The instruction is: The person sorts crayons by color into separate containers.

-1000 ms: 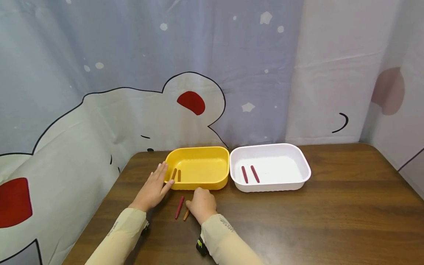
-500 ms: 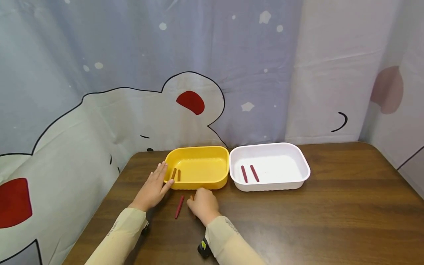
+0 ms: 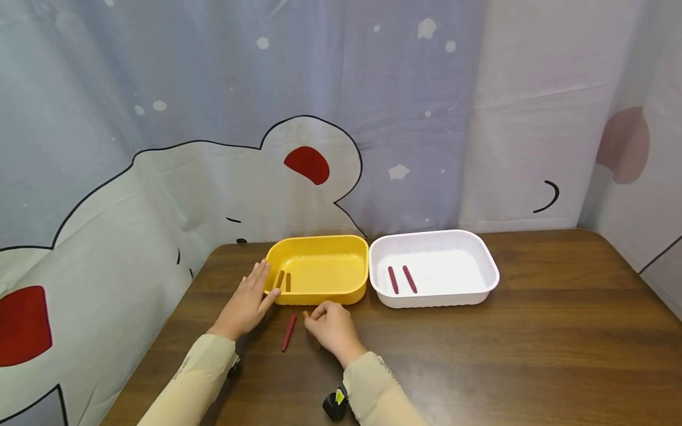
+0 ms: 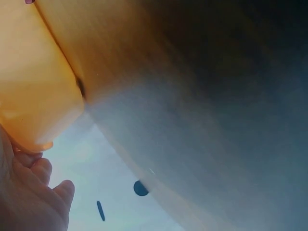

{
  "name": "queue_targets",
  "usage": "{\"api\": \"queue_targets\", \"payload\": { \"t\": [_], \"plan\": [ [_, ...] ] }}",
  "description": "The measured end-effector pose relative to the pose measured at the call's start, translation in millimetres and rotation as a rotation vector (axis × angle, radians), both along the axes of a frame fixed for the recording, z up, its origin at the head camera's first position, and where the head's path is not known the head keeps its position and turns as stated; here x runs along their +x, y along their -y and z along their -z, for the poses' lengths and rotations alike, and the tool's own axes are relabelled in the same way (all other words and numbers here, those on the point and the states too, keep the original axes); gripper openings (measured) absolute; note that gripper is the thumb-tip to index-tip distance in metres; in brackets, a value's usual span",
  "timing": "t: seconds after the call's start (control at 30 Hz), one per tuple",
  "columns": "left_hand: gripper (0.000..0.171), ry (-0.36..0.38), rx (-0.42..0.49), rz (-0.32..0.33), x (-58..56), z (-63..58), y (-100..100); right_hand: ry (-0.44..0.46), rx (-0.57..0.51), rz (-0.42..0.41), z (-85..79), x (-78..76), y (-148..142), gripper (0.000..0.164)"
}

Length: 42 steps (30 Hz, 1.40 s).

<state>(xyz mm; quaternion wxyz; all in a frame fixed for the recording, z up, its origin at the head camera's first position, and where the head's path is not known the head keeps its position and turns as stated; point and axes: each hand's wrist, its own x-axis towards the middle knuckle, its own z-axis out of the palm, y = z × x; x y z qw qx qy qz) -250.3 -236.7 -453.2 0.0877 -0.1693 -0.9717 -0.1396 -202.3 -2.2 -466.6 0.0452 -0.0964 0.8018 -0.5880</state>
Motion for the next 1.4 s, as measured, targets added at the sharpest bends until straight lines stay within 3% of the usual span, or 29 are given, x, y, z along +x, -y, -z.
{"api": "queue_targets", "payload": {
  "t": [0.23,0.47,0.63,0.97,1.4],
  "plan": [
    [0.076,0.005,-0.002,-0.007,0.5,1.2,1,0.11,-0.267,-0.137,-6.5,-1.1,-5,0.02],
    [0.075,-0.01,0.001,-0.006,0.3,1.4,0,0.178,-0.392,-0.219,-24.7,-4.5,-10,0.029],
    [0.075,0.003,-0.014,-0.014,0.4,0.7,1,0.171,-0.411,-0.247,-37.2,-11.4,-12,0.031],
    [0.076,0.004,0.001,-0.006,0.6,0.5,0,0.116,-0.396,-0.198,-57.6,-37.7,-15,0.03],
    [0.075,-0.001,0.003,0.003,0.3,0.4,0,0.187,-0.293,-0.048,-52.9,-76.9,-11,0.024]
  ]
}}
